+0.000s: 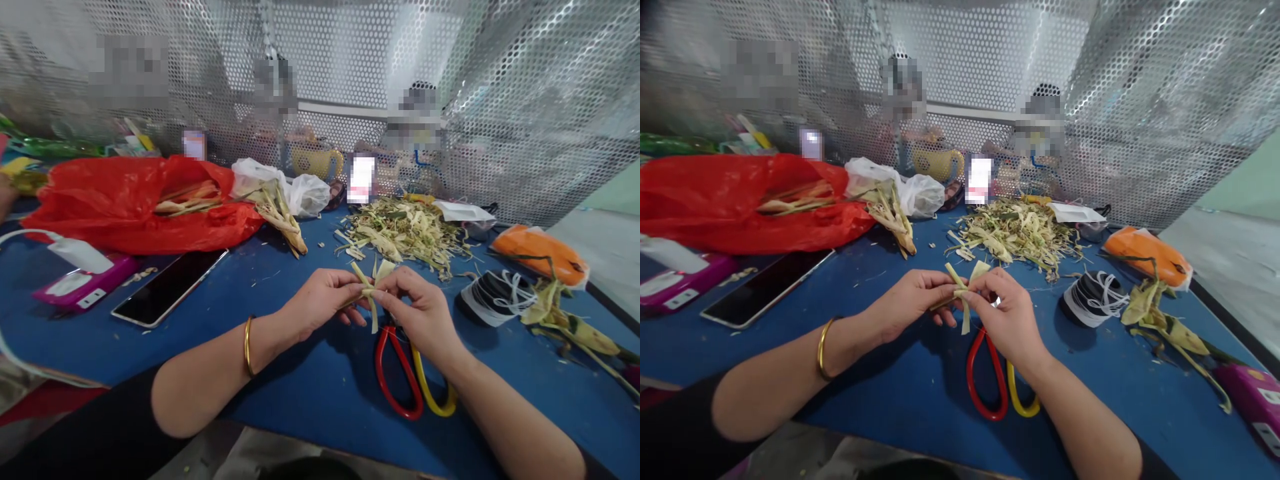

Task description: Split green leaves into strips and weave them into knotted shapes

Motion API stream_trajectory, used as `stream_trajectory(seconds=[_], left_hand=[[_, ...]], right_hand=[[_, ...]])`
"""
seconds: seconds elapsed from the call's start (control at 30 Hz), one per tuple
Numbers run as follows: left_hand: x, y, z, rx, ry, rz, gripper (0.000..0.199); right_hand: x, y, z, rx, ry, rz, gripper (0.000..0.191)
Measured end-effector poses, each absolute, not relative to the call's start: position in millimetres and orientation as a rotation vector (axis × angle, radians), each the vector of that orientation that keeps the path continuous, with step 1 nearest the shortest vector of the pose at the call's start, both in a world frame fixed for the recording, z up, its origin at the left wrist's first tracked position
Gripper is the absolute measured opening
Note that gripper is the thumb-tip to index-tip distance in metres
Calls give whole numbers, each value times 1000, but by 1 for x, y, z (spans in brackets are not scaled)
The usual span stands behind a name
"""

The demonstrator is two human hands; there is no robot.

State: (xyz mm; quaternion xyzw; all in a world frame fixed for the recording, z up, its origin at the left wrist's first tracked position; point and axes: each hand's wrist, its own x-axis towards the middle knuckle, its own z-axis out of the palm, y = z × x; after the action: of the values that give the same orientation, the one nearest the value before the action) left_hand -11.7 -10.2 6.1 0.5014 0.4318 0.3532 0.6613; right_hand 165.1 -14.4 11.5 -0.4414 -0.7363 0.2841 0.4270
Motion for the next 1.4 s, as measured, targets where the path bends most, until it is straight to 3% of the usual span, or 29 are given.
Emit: stream_trajectory(seconds=[0.47,0.97,1.3,1.4], left_hand=[[-11,-12,9,1217,976,810,20],[-10,-12,11,1146,981,788,19],[-12,-10,11,1096,980,773,15],[-12,-8,10,1035,994,813,17]], right_hand=[[164,-13,1,-1315,-1659,971,25],[162,-14,2,-1295,-1633,1002,30],[163,-13,2,-1290,-1681,1015,26],[169,-11,9,-1288,-1847,843,11]])
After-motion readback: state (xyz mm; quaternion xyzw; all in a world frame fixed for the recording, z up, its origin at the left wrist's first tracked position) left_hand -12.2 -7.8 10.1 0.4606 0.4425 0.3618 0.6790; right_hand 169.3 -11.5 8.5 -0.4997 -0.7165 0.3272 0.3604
